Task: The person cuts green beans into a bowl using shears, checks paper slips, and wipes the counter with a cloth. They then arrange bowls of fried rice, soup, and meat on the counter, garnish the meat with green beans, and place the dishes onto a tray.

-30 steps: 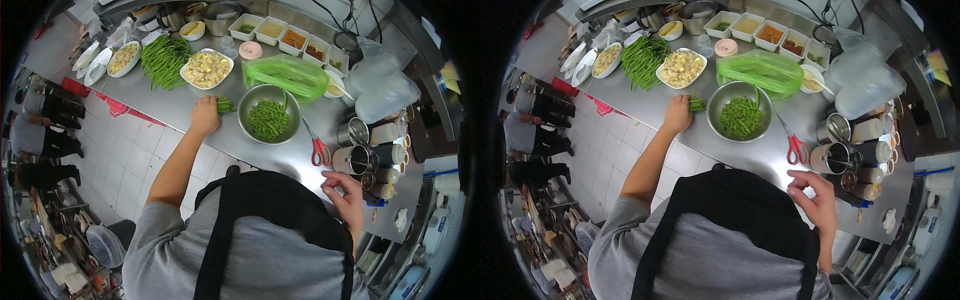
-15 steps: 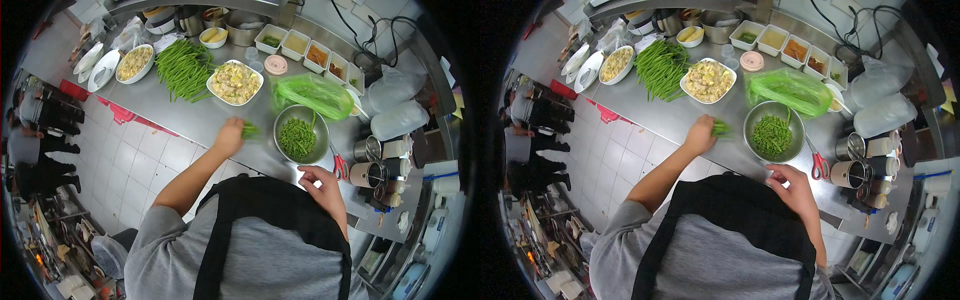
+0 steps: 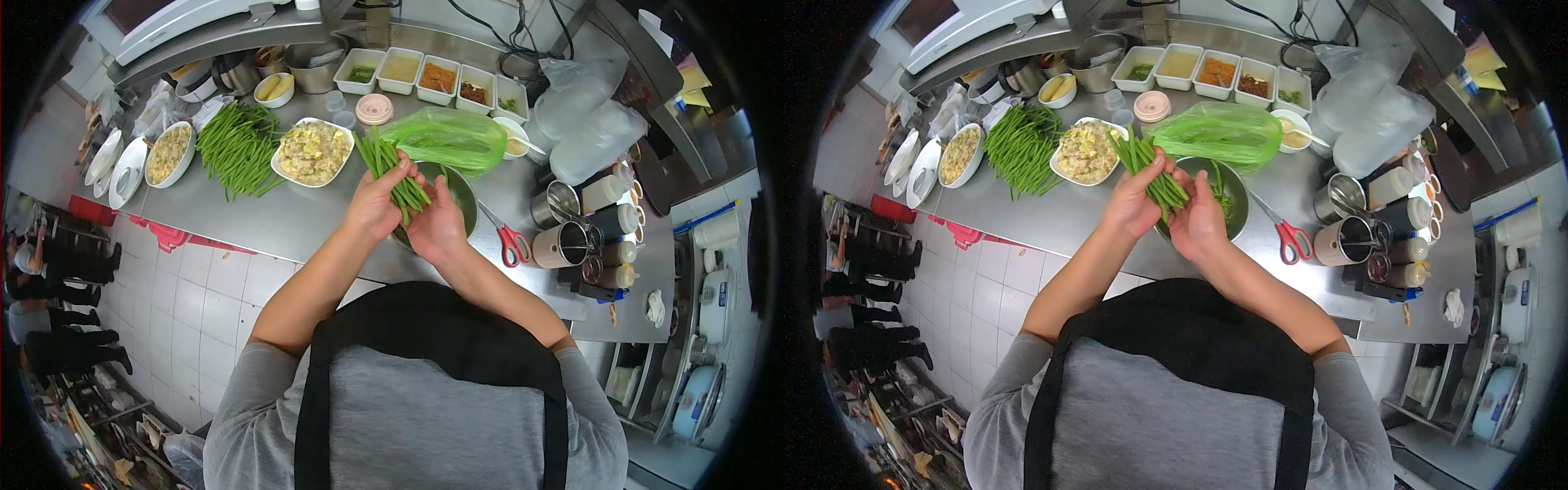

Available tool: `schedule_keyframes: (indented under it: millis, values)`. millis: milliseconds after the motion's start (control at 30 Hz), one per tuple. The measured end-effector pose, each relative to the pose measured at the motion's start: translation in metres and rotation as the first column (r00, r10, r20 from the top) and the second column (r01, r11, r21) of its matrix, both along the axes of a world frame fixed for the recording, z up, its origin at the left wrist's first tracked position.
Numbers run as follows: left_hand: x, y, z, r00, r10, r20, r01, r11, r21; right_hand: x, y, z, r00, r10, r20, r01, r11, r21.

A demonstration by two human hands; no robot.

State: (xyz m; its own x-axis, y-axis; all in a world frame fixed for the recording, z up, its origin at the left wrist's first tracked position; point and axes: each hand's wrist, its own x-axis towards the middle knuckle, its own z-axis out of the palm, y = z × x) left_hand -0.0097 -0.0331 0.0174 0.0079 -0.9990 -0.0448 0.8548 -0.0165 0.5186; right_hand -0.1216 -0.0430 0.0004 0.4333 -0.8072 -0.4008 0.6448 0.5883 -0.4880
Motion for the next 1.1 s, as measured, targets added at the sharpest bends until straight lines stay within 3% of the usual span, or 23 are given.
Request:
schedule_keyframes:
  millis: [100, 200, 267, 367, 400, 467, 533, 567, 633, 700, 800, 867, 933, 1000, 1033, 1100]
  values:
    - [-0.016, -0.004, 0.001, 0.999, -0.036, 0.01, 0.036, 0.999, 0.024, -0.009, -0.003, 0.002, 0.997, -0.041, 0.063, 0.041, 0.999, -0.003]
    - [-0.036, -0.001, -0.01, 0.972, -0.008, 0.234, 0.026, 0.997, -0.073, -0.016, -0.005, 0.014, 0.991, -0.028, 0.128, 0.026, 1.0, 0.017]
    - [-0.043, -0.001, -0.011, 0.968, 0.014, 0.252, 0.022, 0.99, -0.14, -0.02, -0.01, 0.014, 0.99, -0.018, 0.142, 0.012, 0.999, 0.041]
    - [-0.019, -0.001, -0.004, 0.899, 0.076, 0.431, -0.01, 0.988, -0.154, -0.03, -0.017, 0.013, 0.993, 0.013, -0.114, -0.011, 1.0, 0.022]
    - [0.002, 0.001, 0.001, 0.853, 0.105, 0.512, -0.037, 0.989, -0.141, -0.037, -0.018, 0.015, 0.993, 0.039, -0.11, -0.045, 0.998, -0.051]
    - [0.063, 0.004, 0.013, 0.476, 0.178, 0.861, -0.207, 0.975, -0.087, -0.057, -0.013, 0.021, 0.988, 0.082, -0.127, -0.108, 0.971, -0.211]
    - [0.144, 0.008, 0.0, -0.01, 0.17, 0.985, -0.398, 0.903, -0.16, -0.082, -0.004, 0.022, 0.978, 0.091, -0.185, -0.154, 0.921, -0.359]
    - [0.19, 0.01, -0.024, -0.265, 0.146, 0.953, -0.451, 0.855, -0.256, -0.092, -0.002, 0.019, 0.972, 0.085, -0.22, -0.173, 0.89, -0.421]
    - [0.243, 0.019, -0.038, -0.539, -0.196, 0.819, -0.647, 0.719, -0.254, -0.107, -0.003, 0.016, 0.959, 0.089, -0.271, -0.207, 0.871, -0.446]
    - [0.286, 0.012, -0.045, -0.532, -0.374, 0.759, -0.685, 0.717, -0.127, -0.112, 0.003, 0.018, 0.937, 0.056, -0.343, -0.215, 0.869, -0.445]
    - [0.283, -0.004, -0.039, -0.766, -0.402, 0.502, -0.589, 0.753, -0.294, -0.111, -0.002, 0.028, 0.912, 0.068, -0.405, -0.272, 0.838, -0.472]
    - [0.287, -0.01, -0.054, -0.781, -0.401, 0.479, -0.553, 0.8, -0.231, -0.116, -0.018, 0.032, 0.847, -0.02, -0.531, -0.309, 0.795, -0.523]
    - [0.299, -0.023, -0.053, -0.802, -0.364, 0.473, -0.52, 0.816, -0.253, -0.121, -0.039, 0.034, 0.702, -0.175, -0.691, -0.405, 0.7, -0.588]
    - [0.298, -0.018, -0.066, -0.807, -0.332, 0.488, -0.5, 0.823, -0.268, -0.12, -0.075, 0.034, 0.474, -0.444, -0.76, -0.516, 0.56, -0.648]
    - [0.292, -0.015, -0.062, -0.813, -0.352, 0.465, -0.493, 0.841, -0.225, -0.116, -0.095, 0.036, 0.343, -0.588, -0.733, -0.604, 0.46, -0.652]
    - [0.282, -0.014, -0.026, -0.825, -0.386, 0.413, -0.482, 0.863, -0.155, -0.102, -0.132, 0.038, 0.15, -0.867, -0.474, -0.745, 0.217, -0.631]
